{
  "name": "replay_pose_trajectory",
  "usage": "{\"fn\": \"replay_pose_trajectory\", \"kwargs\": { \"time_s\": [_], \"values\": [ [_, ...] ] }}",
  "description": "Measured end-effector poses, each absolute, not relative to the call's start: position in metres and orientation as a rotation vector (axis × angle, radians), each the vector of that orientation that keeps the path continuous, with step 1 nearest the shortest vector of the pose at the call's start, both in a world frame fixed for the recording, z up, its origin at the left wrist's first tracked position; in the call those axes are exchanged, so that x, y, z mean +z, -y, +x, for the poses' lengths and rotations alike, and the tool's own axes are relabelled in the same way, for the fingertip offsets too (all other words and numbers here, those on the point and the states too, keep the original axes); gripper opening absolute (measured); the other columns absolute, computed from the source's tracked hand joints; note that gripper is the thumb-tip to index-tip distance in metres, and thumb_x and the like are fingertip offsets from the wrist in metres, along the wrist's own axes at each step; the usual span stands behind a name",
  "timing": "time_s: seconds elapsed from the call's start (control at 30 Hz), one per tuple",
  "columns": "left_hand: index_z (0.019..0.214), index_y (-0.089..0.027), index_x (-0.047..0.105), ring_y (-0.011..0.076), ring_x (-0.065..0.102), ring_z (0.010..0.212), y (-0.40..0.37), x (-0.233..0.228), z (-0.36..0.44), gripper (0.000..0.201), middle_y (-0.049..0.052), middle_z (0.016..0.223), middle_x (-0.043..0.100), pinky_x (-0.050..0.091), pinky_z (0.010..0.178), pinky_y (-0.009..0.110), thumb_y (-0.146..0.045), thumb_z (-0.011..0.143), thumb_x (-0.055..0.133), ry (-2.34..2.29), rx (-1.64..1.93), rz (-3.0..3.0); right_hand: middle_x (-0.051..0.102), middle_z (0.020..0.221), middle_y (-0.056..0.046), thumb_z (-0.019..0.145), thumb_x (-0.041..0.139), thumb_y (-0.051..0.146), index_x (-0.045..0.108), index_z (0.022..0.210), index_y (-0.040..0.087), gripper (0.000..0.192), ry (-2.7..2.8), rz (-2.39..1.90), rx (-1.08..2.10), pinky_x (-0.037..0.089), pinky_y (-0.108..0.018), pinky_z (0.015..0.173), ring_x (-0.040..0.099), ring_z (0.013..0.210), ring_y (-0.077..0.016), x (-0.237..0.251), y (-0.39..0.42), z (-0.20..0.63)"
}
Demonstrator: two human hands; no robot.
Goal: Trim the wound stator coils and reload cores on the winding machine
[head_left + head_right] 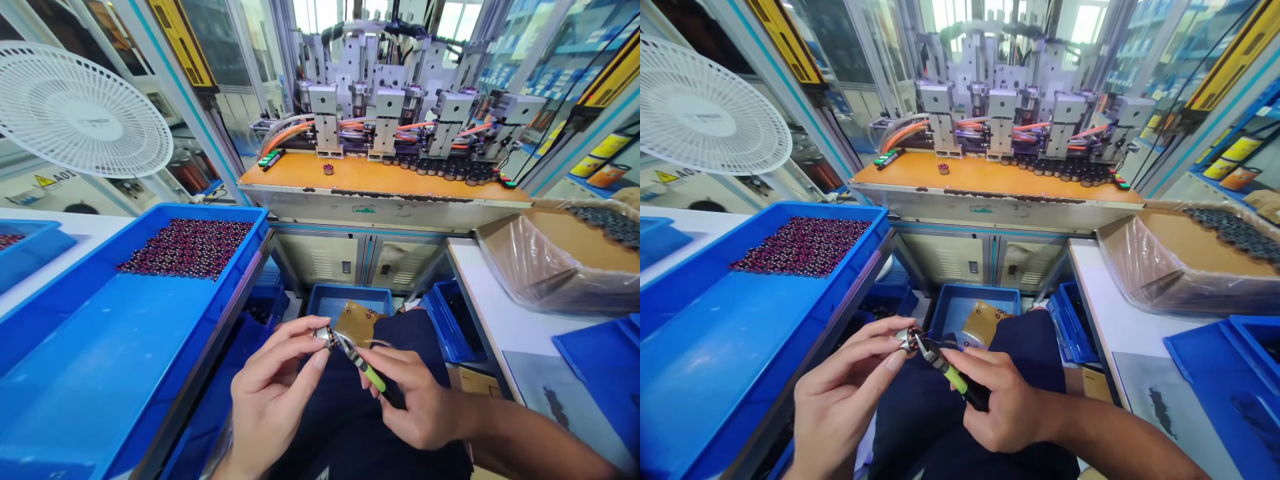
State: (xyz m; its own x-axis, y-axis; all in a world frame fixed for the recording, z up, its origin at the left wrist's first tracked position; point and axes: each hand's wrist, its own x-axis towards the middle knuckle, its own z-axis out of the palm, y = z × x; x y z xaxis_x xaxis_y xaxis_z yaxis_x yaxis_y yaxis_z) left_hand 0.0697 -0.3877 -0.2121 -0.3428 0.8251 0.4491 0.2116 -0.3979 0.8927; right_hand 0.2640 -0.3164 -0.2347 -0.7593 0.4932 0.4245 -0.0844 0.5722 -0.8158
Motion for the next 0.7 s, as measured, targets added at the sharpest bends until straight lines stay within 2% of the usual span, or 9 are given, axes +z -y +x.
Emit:
{"fn": "replay_pose_trajectory", "kwargs": {
  "time_s": [0.13, 0.23, 0.37, 0.47, 0.57, 0.7],
  "values": [
    [0.100, -0.026, 0.074, 0.0188, 0.069, 0.105, 0.387, -0.215, 0.066, 0.028, 0.005, 0.112, 0.072, 0.062, 0.084, 0.028, -0.004, 0.084, 0.066, -1.357, 1.780, 1.445, 0.056, 0.079, -0.001, 0.071, 0.051, 0.001, 0.059, 0.124, 0.015, 0.055, 2.063, -0.393, 1.439, 0.045, -0.022, 0.060, 0.050, 0.066, -0.0097, -0.230, 0.319, 0.262],
    [0.100, -0.024, 0.073, 0.0209, 0.069, 0.103, 0.385, -0.216, 0.062, 0.028, 0.007, 0.110, 0.071, 0.062, 0.081, 0.031, -0.004, 0.084, 0.065, -1.343, 1.783, 1.509, 0.054, 0.081, -0.001, 0.073, 0.052, 0.002, 0.061, 0.109, 0.015, 0.039, 2.059, -0.476, 1.557, 0.044, -0.021, 0.060, 0.049, 0.066, -0.0088, -0.226, 0.318, 0.266],
    [0.099, -0.022, 0.071, 0.0198, 0.069, 0.100, 0.383, -0.218, 0.060, 0.029, 0.007, 0.104, 0.071, 0.062, 0.079, 0.030, 0.000, 0.082, 0.064, -1.290, 1.804, 1.564, 0.053, 0.082, 0.000, 0.073, 0.053, 0.002, 0.059, 0.103, 0.016, 0.034, 2.061, -0.515, 1.613, 0.043, -0.021, 0.061, 0.048, 0.067, -0.0083, -0.216, 0.317, 0.275],
    [0.102, -0.022, 0.064, 0.0193, 0.070, 0.101, 0.381, -0.218, 0.061, 0.033, 0.007, 0.108, 0.070, 0.063, 0.079, 0.029, 0.002, 0.079, 0.066, -1.228, 1.880, 1.484, 0.056, 0.087, -0.001, 0.074, 0.053, 0.001, 0.057, 0.117, 0.017, 0.046, 2.020, -0.487, 1.689, 0.046, -0.022, 0.064, 0.051, 0.069, -0.0084, -0.211, 0.317, 0.280],
    [0.106, -0.024, 0.058, 0.0192, 0.071, 0.101, 0.379, -0.217, 0.061, 0.045, 0.005, 0.111, 0.070, 0.063, 0.082, 0.031, 0.007, 0.074, 0.067, -1.171, 1.960, 1.459, 0.060, 0.099, -0.005, 0.075, 0.051, -0.001, 0.044, 0.141, 0.023, 0.070, 2.010, -0.414, 1.649, 0.053, -0.028, 0.074, 0.059, 0.079, -0.0109, -0.211, 0.318, 0.286],
    [0.116, -0.026, 0.051, 0.0186, 0.072, 0.101, 0.380, -0.216, 0.059, 0.062, 0.003, 0.110, 0.071, 0.062, 0.087, 0.031, 0.013, 0.070, 0.067, -1.150, 1.971, 1.497, 0.061, 0.109, -0.007, 0.074, 0.047, -0.006, 0.035, 0.149, 0.031, 0.085, 2.033, -0.374, 1.585, 0.055, -0.037, 0.087, 0.063, 0.093, -0.0148, -0.214, 0.320, 0.294]
  ]
}}
